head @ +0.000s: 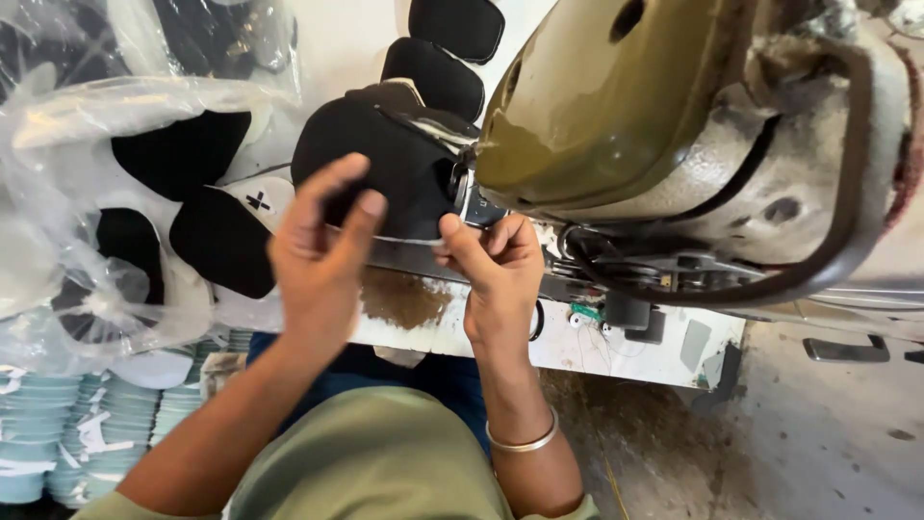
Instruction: The person uses a sewing machine to stitch the edges of black and white shoe parts. They repeatedly pick up a black part, align it with a white part, feed the assembly under the presser foot, and guide it through the machine to sew the perimeter.
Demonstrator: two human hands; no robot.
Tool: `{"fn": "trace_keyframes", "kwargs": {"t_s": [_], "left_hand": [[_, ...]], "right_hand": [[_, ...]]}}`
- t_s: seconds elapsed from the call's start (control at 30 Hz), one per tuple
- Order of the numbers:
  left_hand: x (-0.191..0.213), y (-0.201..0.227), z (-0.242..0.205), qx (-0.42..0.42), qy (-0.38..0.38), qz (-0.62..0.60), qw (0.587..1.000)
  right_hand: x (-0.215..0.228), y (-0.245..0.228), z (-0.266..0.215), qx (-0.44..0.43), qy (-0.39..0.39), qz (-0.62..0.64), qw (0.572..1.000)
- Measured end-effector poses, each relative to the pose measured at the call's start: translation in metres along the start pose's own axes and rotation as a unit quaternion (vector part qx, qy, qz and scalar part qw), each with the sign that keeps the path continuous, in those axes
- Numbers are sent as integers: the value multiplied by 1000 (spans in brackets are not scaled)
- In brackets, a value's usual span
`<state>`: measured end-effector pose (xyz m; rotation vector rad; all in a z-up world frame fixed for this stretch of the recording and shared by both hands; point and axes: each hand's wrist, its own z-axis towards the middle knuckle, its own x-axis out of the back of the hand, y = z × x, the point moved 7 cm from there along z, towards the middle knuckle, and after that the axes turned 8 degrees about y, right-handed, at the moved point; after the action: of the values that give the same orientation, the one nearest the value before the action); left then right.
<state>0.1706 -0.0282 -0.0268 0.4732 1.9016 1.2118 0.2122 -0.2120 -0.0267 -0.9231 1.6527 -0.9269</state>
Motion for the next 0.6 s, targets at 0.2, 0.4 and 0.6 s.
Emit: {"fn": "trace_keyframes", "kwargs": {"t_s": [0.2, 0.4, 0.6], "left_hand": [[9, 19, 4, -43, -55, 98, 993], [25, 1, -31, -38, -61, 234, 970], [1, 4, -50, -100, -102, 202, 969]], "right_hand": [[3, -3, 4, 3, 47, -27, 999], [0, -9, 2, -22, 41, -39, 998], [3, -2, -2, 19, 3, -15, 1000]]}}
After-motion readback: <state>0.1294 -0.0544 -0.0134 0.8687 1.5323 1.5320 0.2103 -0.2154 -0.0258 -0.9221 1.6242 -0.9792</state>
